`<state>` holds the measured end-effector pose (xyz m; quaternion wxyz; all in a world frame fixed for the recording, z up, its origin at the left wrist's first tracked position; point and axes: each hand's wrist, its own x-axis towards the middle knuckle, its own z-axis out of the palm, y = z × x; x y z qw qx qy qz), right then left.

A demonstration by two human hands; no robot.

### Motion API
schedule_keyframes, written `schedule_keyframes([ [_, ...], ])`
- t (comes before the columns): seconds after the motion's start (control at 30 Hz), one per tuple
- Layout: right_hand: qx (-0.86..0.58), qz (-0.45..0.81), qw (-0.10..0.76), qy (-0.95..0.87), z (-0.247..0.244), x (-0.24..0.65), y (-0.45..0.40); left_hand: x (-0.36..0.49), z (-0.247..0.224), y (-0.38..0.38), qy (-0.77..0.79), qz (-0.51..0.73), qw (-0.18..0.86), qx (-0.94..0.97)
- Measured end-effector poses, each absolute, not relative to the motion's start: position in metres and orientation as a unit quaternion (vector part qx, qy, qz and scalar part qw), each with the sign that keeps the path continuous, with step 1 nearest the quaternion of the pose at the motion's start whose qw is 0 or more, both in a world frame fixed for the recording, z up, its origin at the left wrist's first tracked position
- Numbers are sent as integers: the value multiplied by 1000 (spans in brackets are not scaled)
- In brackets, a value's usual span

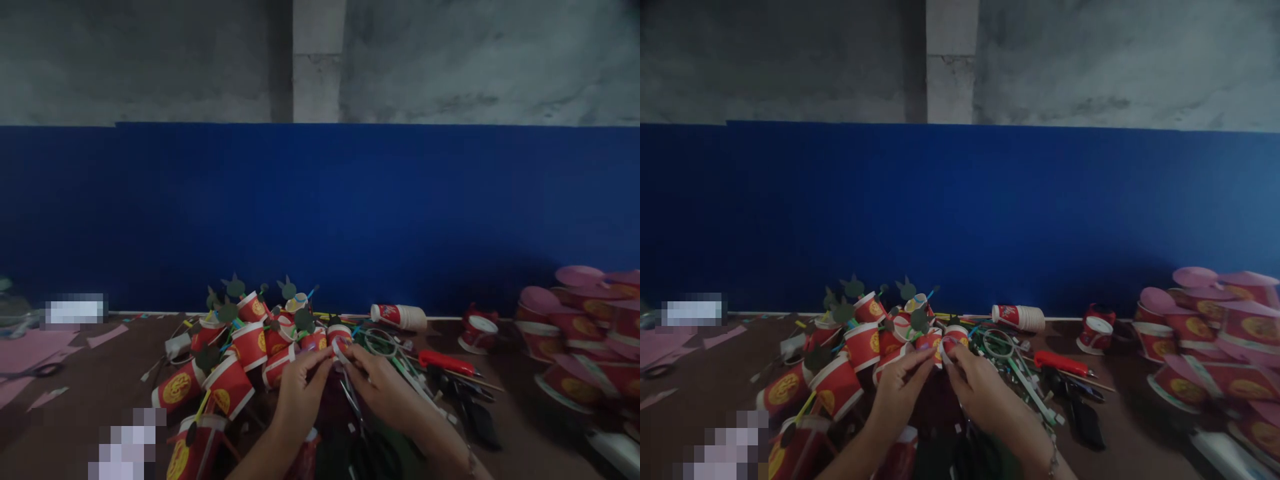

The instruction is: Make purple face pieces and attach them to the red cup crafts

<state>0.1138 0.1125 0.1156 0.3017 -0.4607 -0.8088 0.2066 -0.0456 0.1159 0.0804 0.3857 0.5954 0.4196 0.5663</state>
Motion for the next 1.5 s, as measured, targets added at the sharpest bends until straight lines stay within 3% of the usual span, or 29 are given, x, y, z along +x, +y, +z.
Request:
schedule_keyframes([
  [0.37,-454,174,305,-819,111,110,107,-43,83,114,413,569,389,595],
  [0.7,-467,155,307,-815,112,110,107,-43,80,119,366,564,622,400],
  [0.8,-468,147,304,-817,112,109,106,-44,79,119,401,573,558,446],
  [1.03,-466,125,294,-825,110,108,106,-48,77,113,455,503,265,686],
  [1.13,-456,119,289,-834,109,108,106,-49,76,110,449,505,190,712],
  [1.5,-470,95,319,-817,109,101,105,-49,86,107,449,535,239,674],
])
